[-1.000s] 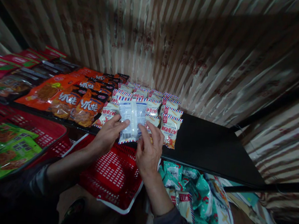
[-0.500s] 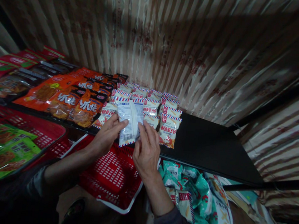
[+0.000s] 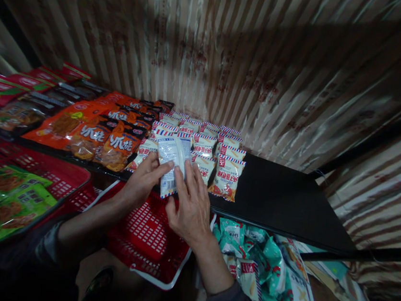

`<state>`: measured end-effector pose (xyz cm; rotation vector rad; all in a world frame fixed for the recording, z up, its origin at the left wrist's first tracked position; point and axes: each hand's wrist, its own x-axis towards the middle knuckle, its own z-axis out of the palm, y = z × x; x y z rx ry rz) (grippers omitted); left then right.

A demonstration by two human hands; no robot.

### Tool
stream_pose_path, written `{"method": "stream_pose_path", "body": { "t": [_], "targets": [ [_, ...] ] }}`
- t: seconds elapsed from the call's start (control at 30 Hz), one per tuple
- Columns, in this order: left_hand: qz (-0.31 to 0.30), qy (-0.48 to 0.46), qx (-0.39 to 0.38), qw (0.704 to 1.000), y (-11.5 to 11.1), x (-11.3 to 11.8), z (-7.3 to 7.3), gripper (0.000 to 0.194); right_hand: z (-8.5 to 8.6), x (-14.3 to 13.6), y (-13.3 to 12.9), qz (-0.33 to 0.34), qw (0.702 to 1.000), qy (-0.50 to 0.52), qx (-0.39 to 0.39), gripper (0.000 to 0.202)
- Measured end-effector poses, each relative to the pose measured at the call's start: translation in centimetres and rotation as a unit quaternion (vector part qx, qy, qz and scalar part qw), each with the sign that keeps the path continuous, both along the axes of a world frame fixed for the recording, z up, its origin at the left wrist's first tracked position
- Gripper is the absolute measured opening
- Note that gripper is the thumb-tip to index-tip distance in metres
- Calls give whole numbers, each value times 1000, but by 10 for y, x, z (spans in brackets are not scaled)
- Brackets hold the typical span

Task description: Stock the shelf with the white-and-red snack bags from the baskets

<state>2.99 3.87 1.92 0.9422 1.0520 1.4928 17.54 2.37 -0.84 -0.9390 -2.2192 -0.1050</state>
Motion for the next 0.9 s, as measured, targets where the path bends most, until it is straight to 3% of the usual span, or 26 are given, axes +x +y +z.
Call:
{"method": "stream_pose_path", "body": {
  "t": [0.6, 0.9],
  "targets": [
    [-41, -8, -3, 999, -15, 6, 18, 21, -1, -3, 1, -41, 989, 139, 13, 74],
    [-45, 80, 7, 996, -20, 7, 24, 30, -4, -4, -1, -43, 950, 285, -120, 67]
  ]
}}
